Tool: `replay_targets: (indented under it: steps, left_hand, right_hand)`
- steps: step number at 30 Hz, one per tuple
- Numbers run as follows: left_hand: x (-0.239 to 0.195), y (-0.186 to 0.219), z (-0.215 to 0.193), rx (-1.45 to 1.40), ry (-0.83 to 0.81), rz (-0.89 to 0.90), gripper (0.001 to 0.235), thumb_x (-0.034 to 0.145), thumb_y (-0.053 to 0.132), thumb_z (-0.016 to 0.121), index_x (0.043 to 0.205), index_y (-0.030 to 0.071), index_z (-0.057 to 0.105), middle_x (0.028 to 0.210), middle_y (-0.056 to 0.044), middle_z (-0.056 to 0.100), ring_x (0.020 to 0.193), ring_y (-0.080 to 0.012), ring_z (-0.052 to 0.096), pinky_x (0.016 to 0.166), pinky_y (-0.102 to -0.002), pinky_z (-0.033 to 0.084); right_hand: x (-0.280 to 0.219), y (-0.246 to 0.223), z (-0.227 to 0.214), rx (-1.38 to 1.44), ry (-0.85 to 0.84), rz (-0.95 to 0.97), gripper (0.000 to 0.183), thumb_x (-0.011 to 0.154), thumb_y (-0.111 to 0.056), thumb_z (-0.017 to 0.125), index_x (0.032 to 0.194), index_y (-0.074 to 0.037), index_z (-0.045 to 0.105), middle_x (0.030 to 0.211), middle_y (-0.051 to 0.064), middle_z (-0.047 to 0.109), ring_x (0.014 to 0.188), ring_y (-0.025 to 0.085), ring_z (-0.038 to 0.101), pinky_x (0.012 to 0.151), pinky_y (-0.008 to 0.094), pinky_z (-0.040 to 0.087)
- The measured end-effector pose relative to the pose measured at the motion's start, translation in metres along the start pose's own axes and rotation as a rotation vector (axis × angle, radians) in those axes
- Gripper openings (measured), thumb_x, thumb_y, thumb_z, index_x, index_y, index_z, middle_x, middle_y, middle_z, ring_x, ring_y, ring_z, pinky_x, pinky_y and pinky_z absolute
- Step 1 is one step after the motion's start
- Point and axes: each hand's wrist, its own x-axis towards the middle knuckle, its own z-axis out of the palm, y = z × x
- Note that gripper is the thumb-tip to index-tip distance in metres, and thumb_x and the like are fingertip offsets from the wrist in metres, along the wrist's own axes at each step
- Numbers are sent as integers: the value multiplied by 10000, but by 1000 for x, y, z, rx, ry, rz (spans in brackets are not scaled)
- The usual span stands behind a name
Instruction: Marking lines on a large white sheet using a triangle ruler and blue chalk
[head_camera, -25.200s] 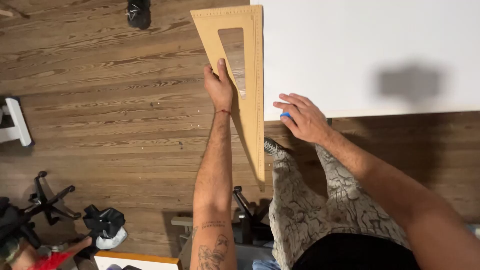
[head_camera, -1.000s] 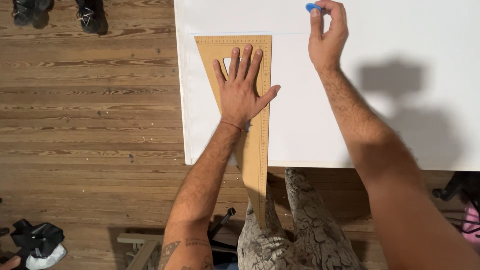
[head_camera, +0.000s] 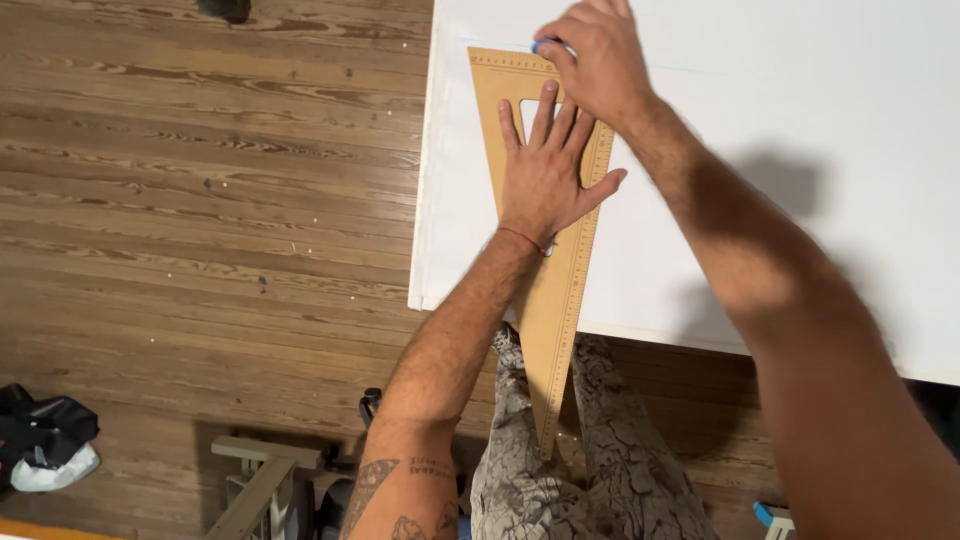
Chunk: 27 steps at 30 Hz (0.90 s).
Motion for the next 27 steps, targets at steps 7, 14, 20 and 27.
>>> replay_targets:
  steps: [7, 14, 20, 27]
  left_hand:
    - [1, -4, 4, -13, 13, 40, 936, 910, 815, 253, 1460, 121, 558, 1405, -53, 631, 1387, -314, 479, 1192, -798, 103]
    - [-3, -3, -3, 36, -41, 5, 931, 914, 866, 351, 1584, 220, 392, 1618, -4, 436, 1557, -290, 330, 1233, -744, 77]
    - [-16, -39, -30, 129, -285, -67, 956, 922, 871, 133, 1677, 285, 109, 1748, -14, 67, 1623, -261, 60, 1227, -700, -46]
    - [-38, -84, -29, 115, -143, -63, 940, 970, 863, 347, 1681, 264, 212, 1749, 0, 158, 1625, -252, 101, 1265, -661, -28]
  right_hand:
    - [53, -44, 40, 63, -10, 45, 63, 1003, -193, 794, 1027, -139, 817, 923, -8, 752, 873, 230, 629, 806, 419, 420]
    - [-16, 2, 7, 189, 456, 453, 158, 1049, -292, 655, 1044, -138, 692, 934, 21, 729, 837, 200, 682, 779, 348, 502]
    - [-118, -2, -82, 225, 676, 398, 164, 1137, -140, 557, 1196, 14, 561, 1040, 169, 631, 927, 259, 636, 825, 352, 524]
    - [-182, -23, -90, 156, 576, 571, 171, 1130, -114, 512, 1186, 44, 548, 1036, 148, 623, 836, 204, 537, 775, 322, 461]
